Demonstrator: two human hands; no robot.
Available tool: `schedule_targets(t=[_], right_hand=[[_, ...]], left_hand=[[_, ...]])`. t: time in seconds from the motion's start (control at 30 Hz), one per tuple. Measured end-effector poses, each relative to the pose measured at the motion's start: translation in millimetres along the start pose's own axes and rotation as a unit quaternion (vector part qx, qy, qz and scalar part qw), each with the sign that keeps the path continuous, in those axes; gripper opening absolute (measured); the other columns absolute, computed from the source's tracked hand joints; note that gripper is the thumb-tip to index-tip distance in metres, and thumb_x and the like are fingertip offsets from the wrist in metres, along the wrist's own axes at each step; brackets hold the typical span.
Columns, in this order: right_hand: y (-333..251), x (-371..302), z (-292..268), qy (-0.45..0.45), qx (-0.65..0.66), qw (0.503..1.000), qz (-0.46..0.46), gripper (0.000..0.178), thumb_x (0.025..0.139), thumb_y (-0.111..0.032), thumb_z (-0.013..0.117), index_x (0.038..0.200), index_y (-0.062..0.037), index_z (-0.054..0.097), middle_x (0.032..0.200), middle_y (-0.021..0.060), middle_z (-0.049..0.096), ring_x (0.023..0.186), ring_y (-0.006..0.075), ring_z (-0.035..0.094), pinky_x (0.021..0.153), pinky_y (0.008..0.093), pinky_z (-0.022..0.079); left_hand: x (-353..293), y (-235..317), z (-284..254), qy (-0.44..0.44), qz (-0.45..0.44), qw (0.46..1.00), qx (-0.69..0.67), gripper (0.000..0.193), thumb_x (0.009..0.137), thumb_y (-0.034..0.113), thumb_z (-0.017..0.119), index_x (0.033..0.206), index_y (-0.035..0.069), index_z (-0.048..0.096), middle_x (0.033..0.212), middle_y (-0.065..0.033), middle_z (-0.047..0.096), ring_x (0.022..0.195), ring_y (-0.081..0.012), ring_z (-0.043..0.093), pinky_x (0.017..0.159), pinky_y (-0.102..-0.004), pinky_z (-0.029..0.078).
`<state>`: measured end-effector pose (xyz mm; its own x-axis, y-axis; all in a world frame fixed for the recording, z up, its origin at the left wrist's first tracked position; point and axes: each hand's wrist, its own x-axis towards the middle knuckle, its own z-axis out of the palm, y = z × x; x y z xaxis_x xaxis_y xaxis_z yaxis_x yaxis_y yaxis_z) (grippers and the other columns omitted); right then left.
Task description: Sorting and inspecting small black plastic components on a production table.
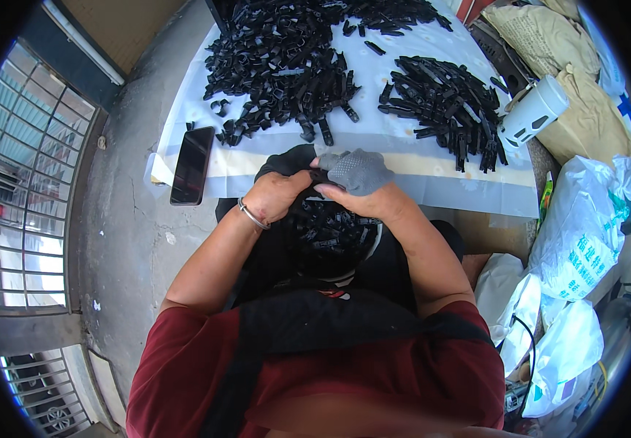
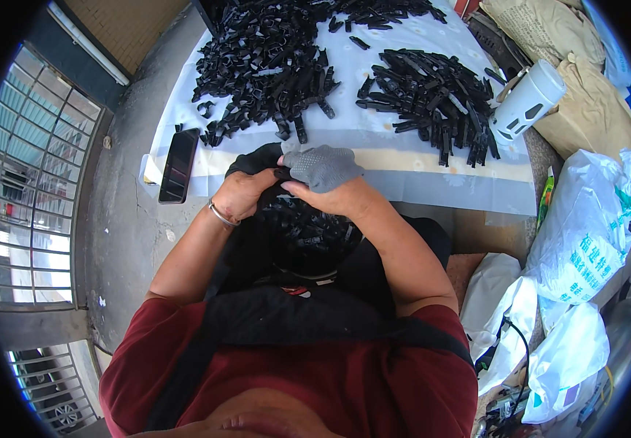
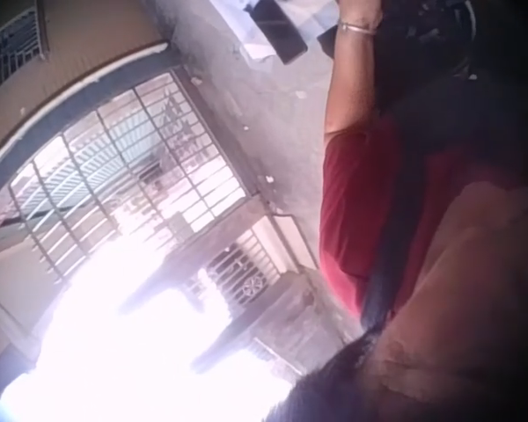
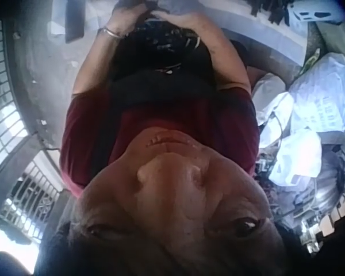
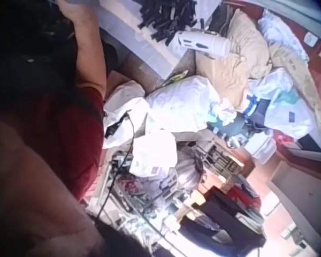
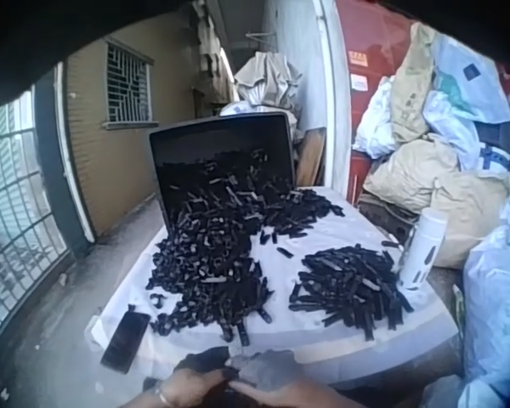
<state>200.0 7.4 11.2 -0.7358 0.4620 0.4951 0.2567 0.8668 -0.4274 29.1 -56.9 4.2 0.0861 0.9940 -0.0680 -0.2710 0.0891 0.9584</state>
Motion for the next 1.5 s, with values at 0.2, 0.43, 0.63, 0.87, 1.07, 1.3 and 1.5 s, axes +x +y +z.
schedule_targets(t=[0.2,0.43,0.63,0.87,1.07,1.3,1.5], right_hand=[[-10,1,-8,-0.032,-0.048,0.998,0.029,0.027,0.074,-0.026,0.064,0.097,-0.0108,0.06,0.088,0.0098,0.061,0.079,0.0301,0.057,0.068,0.0406,0.044],[-10,1,1,0.059,-0.004,0.997,0.041,0.033,0.077,-0.028,0.063,0.1,-0.0061,0.056,0.086,0.0122,0.06,0.077,0.0314,0.057,0.067,0.04,0.044],[-9,-7,-7,0.025,-0.028,0.998,0.059,0.029,0.083,-0.031,0.057,0.092,-0.0033,0.061,0.083,0.0128,0.061,0.073,0.0317,0.056,0.064,0.039,0.044],[-27,-3,-13,-0.053,-0.176,0.981,0.066,0.024,0.082,-0.027,0.056,0.088,-0.0049,0.062,0.078,0.0109,0.061,0.072,0.0294,0.057,0.064,0.0394,0.044],[-17,-8,8,0.049,-0.131,0.99,-0.024,0.02,0.079,-0.025,0.057,0.087,-0.0073,0.058,0.07,0.0104,0.059,0.064,0.0288,0.056,0.056,0.0392,0.043],[31,7,-39,0.095,-0.303,0.925,0.208,0.026,0.081,-0.025,0.056,0.098,-0.0068,0.059,0.085,0.014,0.061,0.075,0.0307,0.059,0.063,0.0424,0.046],[39,21,-25,0.078,-0.385,0.917,0.067,0.022,0.077,-0.011,0.054,0.097,-0.0136,0.061,0.088,0.0111,0.061,0.075,0.0266,0.06,0.061,0.0378,0.048]], left_hand=[[2,-3,0,0.003,0.111,0.958,0.265,0.027,0.086,0.016,0.05,0.108,0.001,0.054,0.094,-0.0134,0.061,0.086,-0.0196,0.058,0.077,-0.0277,0.044],[-7,13,12,0.101,0.041,0.913,0.392,0.037,0.092,0.033,0.04,0.09,0.002,0.059,0.067,-0.0103,0.061,0.058,-0.0238,0.058,0.058,-0.0359,0.045],[-4,9,3,0.138,-0.025,0.976,0.168,0.041,0.091,0.036,0.039,0.079,0.001,0.057,0.063,-0.0058,0.054,0.055,-0.0133,0.049,0.052,-0.0291,0.04],[-7,12,9,0.125,0.102,0.904,0.395,0.034,0.091,0.027,0.039,0.077,0.0,0.056,0.064,-0.0141,0.056,0.058,-0.0298,0.054,0.057,-0.036,0.042],[-10,6,18,0.085,0.155,0.882,0.438,0.031,0.092,0.021,0.038,0.075,0.0,0.055,0.065,-0.0171,0.057,0.062,-0.0347,0.056,0.057,-0.0389,0.043],[15,17,-8,0.136,0.117,0.736,0.653,0.045,0.086,0.045,0.045,0.105,0.007,0.058,0.093,-0.0166,0.061,0.087,-0.0327,0.058,0.075,-0.0371,0.046],[49,8,-5,0.115,0.147,0.66,0.728,0.029,0.08,0.028,0.054,0.101,0.009,0.059,0.091,-0.0153,0.06,0.082,-0.0298,0.059,0.069,-0.0381,0.048]])
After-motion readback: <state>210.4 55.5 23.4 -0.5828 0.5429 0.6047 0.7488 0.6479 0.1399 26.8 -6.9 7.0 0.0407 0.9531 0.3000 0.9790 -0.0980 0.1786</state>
